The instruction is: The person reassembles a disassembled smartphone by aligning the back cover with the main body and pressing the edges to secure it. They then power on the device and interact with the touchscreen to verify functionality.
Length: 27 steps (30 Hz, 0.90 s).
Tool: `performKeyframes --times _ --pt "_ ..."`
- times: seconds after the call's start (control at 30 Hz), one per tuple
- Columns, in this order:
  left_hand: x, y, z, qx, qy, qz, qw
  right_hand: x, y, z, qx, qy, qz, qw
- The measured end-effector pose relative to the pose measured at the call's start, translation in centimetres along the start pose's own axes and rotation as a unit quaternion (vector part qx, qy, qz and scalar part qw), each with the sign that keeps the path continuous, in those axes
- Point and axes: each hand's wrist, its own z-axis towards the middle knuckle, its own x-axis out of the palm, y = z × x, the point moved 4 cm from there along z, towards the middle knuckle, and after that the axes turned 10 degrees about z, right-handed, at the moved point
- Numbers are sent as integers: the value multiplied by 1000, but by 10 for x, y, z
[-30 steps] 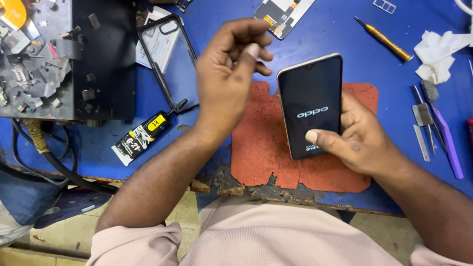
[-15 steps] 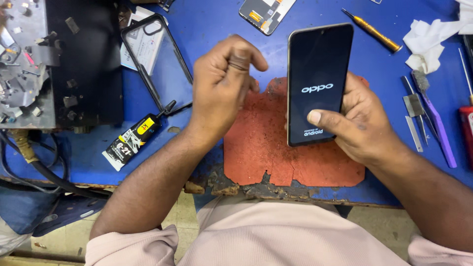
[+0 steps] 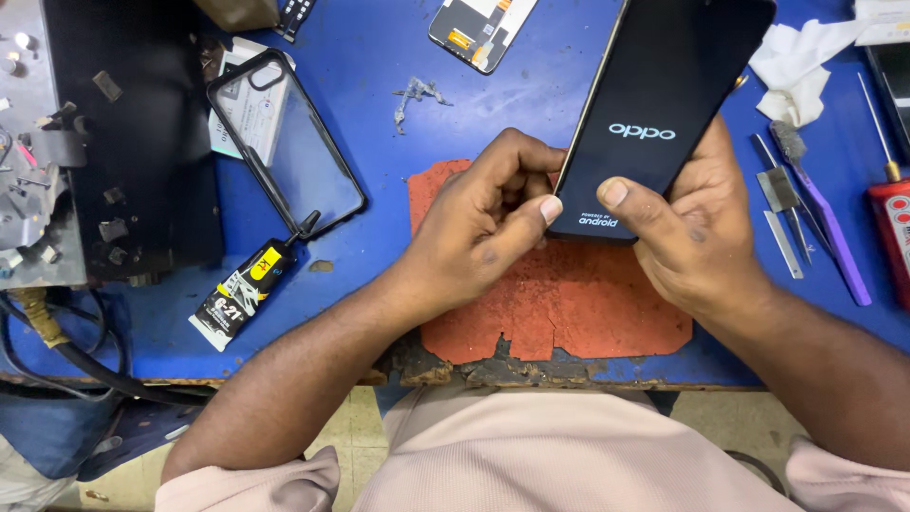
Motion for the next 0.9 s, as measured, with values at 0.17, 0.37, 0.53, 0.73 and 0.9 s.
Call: performKeyframes --times 0.17,0.37,0.53,0.73,0.9 --pt "3 2 -3 -15 -48 34 998 5 -3 -1 8 19 -26 999" --pt "-3 8 -2 19 -170 208 963 17 -11 -6 38 35 -76 996" --pt "-25 3 0 -17 -147 47 988 17 -4 1 92 11 42 995" --pt "-15 -2 4 -20 -70 75 995 8 4 12 106 -21 125 986" --pt "-2 7 2 -55 6 53 997 6 0 12 87 -22 110 990"
